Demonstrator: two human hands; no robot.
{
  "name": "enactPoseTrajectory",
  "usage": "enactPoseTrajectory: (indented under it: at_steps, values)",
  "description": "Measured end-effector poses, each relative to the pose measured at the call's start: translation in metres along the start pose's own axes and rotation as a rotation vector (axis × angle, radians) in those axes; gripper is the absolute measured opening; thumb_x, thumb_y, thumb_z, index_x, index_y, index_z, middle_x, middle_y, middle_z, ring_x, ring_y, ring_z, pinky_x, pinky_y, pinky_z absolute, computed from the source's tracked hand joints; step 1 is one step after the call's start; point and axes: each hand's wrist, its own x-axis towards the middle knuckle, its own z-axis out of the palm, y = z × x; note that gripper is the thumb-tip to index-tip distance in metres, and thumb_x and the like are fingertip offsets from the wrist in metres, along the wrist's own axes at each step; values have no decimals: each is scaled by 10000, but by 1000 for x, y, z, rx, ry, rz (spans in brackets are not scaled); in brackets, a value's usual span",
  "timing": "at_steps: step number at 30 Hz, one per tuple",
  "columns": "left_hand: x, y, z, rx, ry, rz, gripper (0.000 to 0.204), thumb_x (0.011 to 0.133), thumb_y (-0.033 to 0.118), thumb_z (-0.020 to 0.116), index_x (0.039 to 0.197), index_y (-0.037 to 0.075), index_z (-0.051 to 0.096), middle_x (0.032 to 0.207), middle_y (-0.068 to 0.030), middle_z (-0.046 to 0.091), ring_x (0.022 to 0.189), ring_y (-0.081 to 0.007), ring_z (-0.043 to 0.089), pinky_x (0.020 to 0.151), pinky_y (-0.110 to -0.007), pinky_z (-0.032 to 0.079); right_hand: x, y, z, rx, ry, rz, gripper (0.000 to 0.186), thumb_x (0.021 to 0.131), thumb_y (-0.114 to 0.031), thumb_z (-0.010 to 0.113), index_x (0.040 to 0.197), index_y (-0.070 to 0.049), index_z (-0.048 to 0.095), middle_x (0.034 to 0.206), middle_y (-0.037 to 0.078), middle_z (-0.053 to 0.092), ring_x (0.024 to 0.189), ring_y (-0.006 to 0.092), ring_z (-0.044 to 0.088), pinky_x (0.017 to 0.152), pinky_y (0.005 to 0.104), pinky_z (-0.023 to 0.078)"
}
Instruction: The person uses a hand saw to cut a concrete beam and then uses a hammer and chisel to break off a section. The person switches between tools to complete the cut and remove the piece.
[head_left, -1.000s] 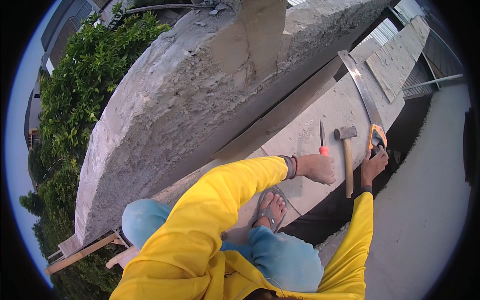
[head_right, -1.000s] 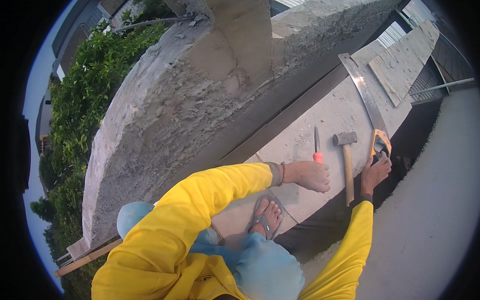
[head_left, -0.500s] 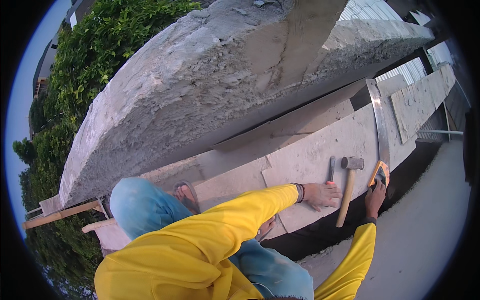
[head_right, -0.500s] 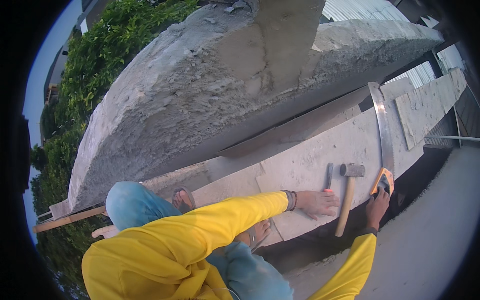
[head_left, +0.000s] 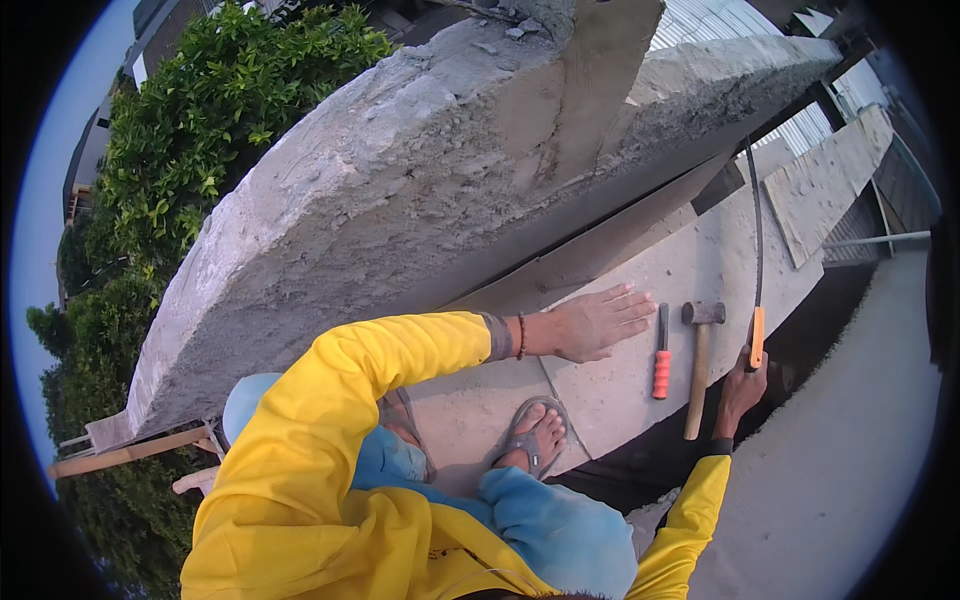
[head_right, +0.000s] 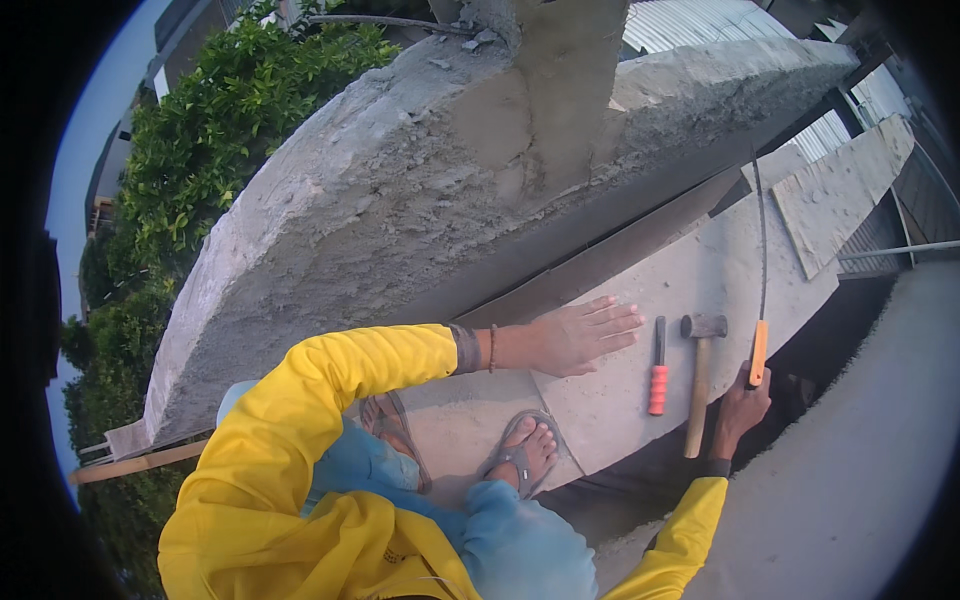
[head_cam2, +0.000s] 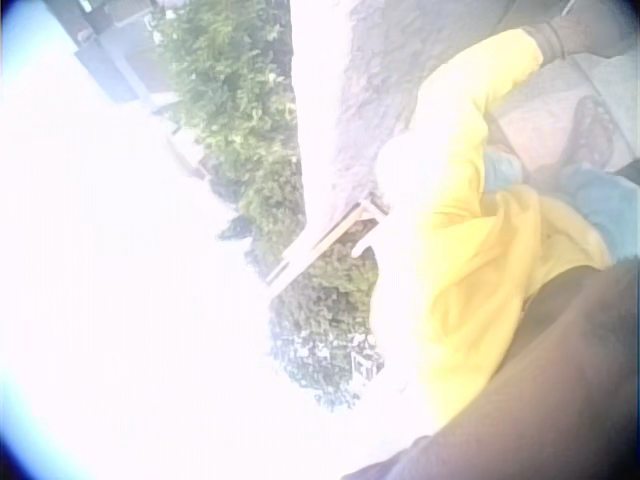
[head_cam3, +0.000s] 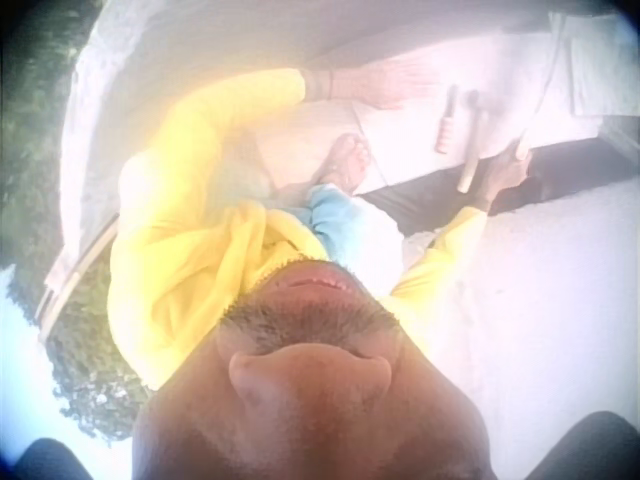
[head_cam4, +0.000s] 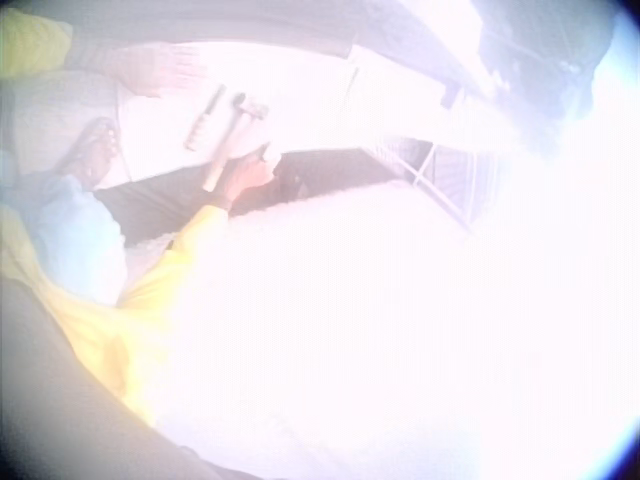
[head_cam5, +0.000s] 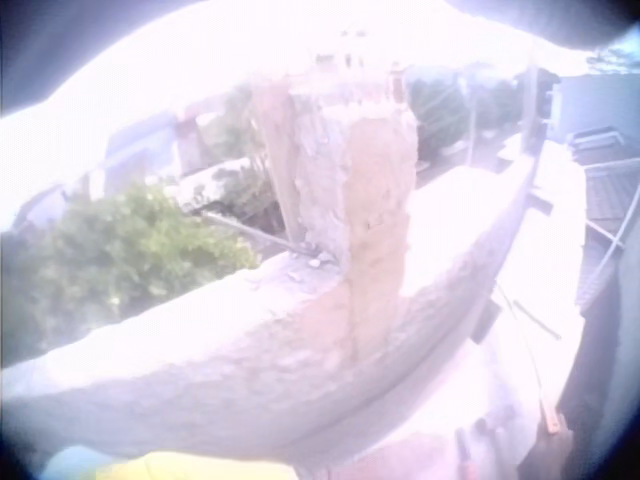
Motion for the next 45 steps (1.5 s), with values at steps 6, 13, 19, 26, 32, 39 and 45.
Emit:
enactPoseTrajectory:
  at_steps: [6,13,19,26,32,39,45]
  values:
    - [-42,-47,-224,398,189,-246,915,918,385,772,1660,80,333,1751,-130,263,1634,-324,217,1354,-512,170,-51,-42,2,668,226,11,365,1088,-230,656,1199,118,655,1064,132,728,935,201,665,836,381,531]
    - [-81,-62,-298,501,-17,-375,917,1017,724,481,1706,163,257,1758,-124,266,1626,-330,233,1353,-526,179,-65,-79,-18,1011,435,1,318,1086,-228,670,1096,90,675,985,101,703,849,165,646,757,321,519]
    - [-142,-80,-326,447,111,-701,813,1094,677,362,1687,122,320,1743,-153,306,1617,-356,262,1324,-528,223,-90,-86,-67,957,430,-198,369,1113,-248,597,808,-69,490,768,17,480,701,119,490,633,265,398]
    - [-211,-52,-340,507,166,-1210,891,1083,704,355,1615,-9,414,1661,-261,407,1559,-401,365,1278,-508,286,-123,-111,-88,1254,248,-630,603,1032,-642,607,887,-68,491,726,29,480,656,159,478,567,290,372]
    - [-245,-15,-321,302,295,-1122,1032,976,765,550,1627,-13,361,1582,-289,461,1490,-431,424,1242,-532,313,-118,-168,-150,988,-225,-756,645,1035,-635,604,886,-9,567,681,57,582,551,153,572,498,270,422]
    - [-234,-7,-314,463,388,-1064,1138,813,718,767,1628,26,374,1505,-226,512,1419,-408,467,1204,-528,335,-85,-253,-251,664,-724,-770,502,1093,-492,588,994,-5,655,756,42,557,595,139,566,547,290,438]
    - [-229,0,-318,421,382,-1121,1137,780,663,822,1608,11,398,1475,-215,525,1396,-397,479,1195,-513,351,-92,-293,-272,682,-841,-630,538,1118,-436,563,1275,78,595,897,51,594,640,77,531,571,244,419]
